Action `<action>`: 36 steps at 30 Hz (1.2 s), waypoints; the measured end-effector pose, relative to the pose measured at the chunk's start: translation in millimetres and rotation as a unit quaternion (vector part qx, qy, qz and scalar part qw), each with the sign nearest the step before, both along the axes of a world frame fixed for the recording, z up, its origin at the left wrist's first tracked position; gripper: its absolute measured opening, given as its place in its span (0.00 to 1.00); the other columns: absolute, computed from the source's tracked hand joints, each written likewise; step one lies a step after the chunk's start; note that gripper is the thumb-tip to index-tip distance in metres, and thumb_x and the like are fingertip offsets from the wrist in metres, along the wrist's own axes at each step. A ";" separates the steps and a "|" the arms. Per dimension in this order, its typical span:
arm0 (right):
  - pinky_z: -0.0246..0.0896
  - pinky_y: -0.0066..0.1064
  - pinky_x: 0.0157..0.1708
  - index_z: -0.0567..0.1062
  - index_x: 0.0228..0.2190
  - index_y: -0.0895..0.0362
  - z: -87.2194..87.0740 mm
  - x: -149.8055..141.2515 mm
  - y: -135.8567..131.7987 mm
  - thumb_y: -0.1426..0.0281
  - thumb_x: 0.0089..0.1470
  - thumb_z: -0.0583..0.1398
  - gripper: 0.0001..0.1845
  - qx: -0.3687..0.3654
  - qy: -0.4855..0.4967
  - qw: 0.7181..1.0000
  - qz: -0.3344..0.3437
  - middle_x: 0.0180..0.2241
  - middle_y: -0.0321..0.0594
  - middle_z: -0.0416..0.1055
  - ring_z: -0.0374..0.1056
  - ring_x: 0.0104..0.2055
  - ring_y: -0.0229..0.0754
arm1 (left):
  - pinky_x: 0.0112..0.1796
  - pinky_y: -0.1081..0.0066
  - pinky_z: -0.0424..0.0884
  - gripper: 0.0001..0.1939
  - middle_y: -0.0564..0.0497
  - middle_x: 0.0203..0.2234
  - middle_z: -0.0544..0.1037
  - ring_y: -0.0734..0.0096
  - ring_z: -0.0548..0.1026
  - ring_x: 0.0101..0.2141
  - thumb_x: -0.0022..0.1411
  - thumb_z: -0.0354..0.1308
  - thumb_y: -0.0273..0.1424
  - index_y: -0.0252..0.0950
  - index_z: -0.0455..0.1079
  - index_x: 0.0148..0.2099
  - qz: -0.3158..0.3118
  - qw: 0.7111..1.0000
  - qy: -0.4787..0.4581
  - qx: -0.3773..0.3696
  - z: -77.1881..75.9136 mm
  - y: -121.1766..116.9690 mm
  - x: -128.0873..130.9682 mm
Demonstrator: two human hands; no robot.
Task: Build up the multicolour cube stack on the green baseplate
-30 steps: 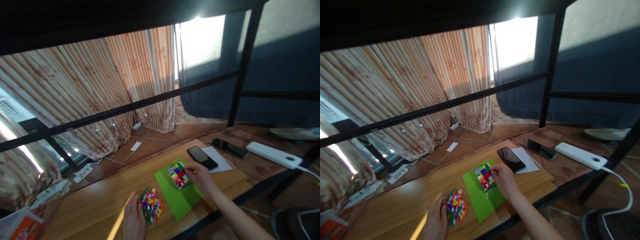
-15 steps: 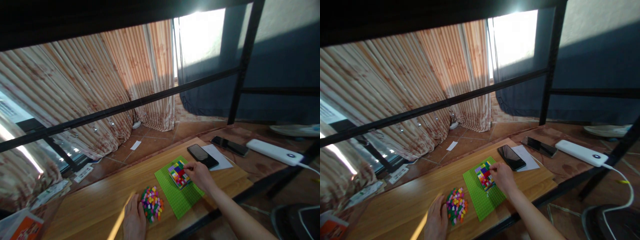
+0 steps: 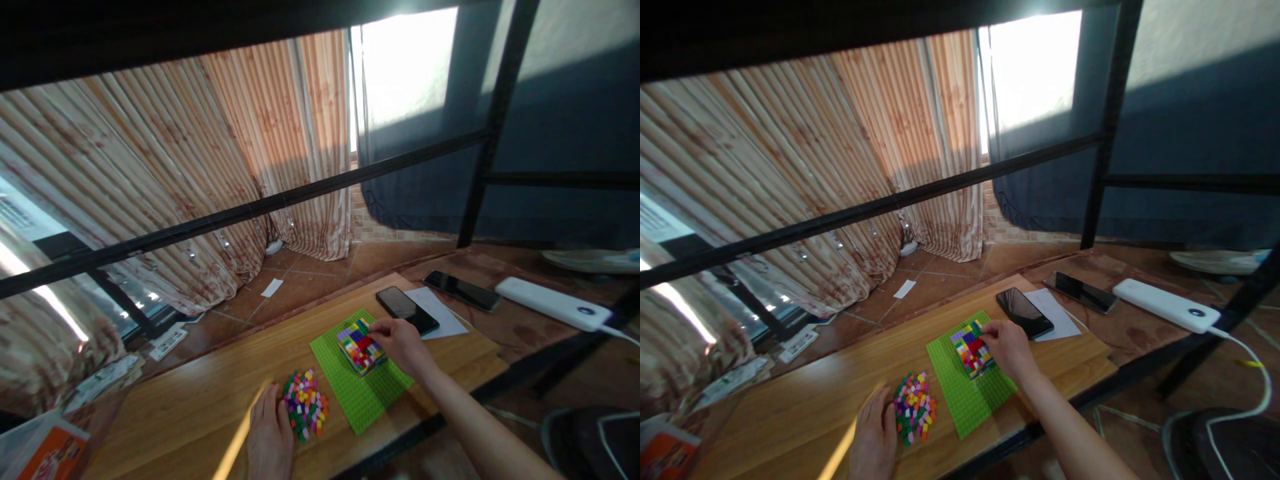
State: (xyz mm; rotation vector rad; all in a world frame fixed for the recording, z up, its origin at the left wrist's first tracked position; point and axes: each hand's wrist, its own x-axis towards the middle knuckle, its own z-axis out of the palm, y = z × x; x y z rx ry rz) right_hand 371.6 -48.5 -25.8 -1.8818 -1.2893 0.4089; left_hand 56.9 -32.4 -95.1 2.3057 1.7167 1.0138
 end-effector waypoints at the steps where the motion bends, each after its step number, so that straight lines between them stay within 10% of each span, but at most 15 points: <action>1: 0.59 0.27 0.30 0.80 0.27 0.54 0.4 0.3 -0.3 0.70 0.45 0.58 0.10 -0.002 0.006 1.000 -0.002 0.27 0.36 0.78 0.72 0.31 0.40 | 0.52 0.52 0.66 0.19 0.41 0.46 0.74 0.57 0.70 0.49 0.62 0.44 0.34 0.32 0.70 0.48 0.002 1.000 -0.002 0.000 0.3 -0.2 0.2; 31: 0.61 0.28 0.28 0.75 0.32 0.57 4.1 -9.9 -2.9 0.65 0.47 0.57 0.12 0.067 0.069 0.994 -0.052 0.26 0.39 0.76 0.71 0.27 0.40 | 0.53 0.52 0.64 0.18 0.41 0.46 0.74 0.57 0.68 0.50 0.63 0.43 0.31 0.32 0.69 0.48 0.001 1.000 -0.013 -0.006 8.5 -8.0 8.2; 36: 0.61 0.28 0.32 0.75 0.28 0.53 15.1 -59.0 -25.4 0.68 0.52 0.54 0.09 0.096 0.053 0.984 0.142 0.28 0.36 0.75 0.69 0.30 0.39 | 0.54 0.52 0.63 0.18 0.42 0.46 0.73 0.58 0.68 0.51 0.64 0.41 0.29 0.32 0.69 0.49 0.004 1.000 -0.016 -0.006 12.0 -12.5 11.1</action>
